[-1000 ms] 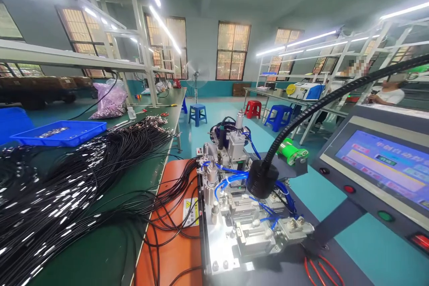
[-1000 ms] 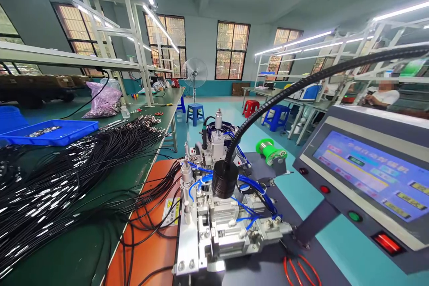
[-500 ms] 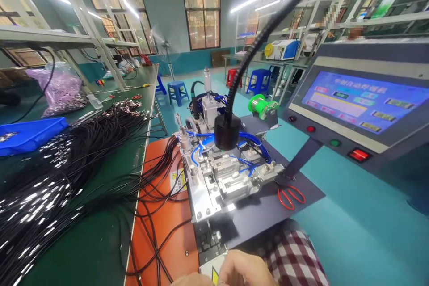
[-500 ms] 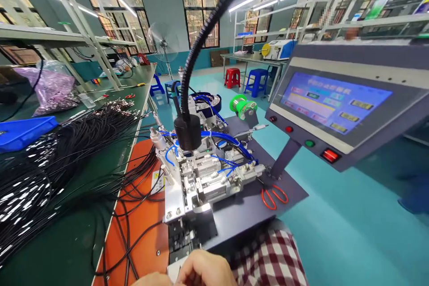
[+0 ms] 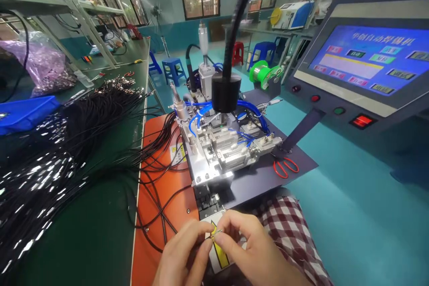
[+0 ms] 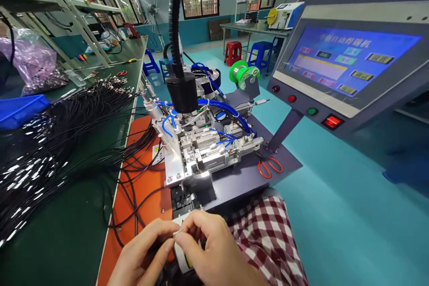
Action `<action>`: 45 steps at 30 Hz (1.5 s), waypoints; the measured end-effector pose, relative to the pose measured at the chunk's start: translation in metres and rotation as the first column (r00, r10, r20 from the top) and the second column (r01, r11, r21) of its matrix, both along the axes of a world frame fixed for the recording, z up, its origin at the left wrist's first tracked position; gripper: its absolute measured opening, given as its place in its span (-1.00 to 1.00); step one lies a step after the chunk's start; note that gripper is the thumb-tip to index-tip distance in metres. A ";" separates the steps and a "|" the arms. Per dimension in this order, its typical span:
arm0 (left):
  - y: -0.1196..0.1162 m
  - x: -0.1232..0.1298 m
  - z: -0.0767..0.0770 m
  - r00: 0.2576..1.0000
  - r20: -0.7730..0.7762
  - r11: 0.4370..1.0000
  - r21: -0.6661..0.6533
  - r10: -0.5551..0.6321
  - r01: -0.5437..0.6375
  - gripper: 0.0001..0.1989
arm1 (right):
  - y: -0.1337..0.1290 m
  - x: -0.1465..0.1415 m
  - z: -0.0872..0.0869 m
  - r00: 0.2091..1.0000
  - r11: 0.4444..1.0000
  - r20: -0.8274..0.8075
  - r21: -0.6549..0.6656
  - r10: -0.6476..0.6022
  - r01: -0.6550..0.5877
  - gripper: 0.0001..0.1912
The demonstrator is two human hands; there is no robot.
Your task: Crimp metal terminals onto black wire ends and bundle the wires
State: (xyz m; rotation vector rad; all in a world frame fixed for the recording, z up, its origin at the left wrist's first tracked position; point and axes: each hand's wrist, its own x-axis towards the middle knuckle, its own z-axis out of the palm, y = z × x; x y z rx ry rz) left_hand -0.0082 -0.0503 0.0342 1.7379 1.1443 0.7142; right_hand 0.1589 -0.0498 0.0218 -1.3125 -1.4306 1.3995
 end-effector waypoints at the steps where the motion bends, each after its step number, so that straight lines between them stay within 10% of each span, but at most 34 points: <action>1: 0.000 0.000 0.000 1.000 0.009 1.000 -0.028 -0.012 0.012 -0.85 | 0.000 0.001 -0.001 1.000 1.000 -0.017 -0.027 0.008 -0.009 -0.83; 8: 0.003 -0.001 -0.009 0.997 0.056 0.956 -0.290 0.048 -0.030 -0.78 | 0.007 0.012 -0.012 0.955 0.977 -0.296 -0.212 -0.028 -0.038 -0.74; 30: 0.009 0.004 -0.002 0.980 0.170 0.904 -0.427 0.102 -0.020 -0.78 | 0.018 0.013 -0.018 0.955 0.980 -0.295 -0.194 -0.016 -0.044 -0.78; 38: 0.029 0.006 0.014 0.987 0.154 0.807 -0.587 0.040 0.059 -0.78 | 0.022 0.025 -0.009 0.965 0.984 -0.192 0.013 0.178 -0.179 -0.85; 45: 0.037 0.005 0.012 0.979 0.197 0.706 -0.685 -0.055 0.178 -0.85 | 0.046 0.037 0.005 0.862 0.858 -0.054 0.142 0.504 -0.493 -0.87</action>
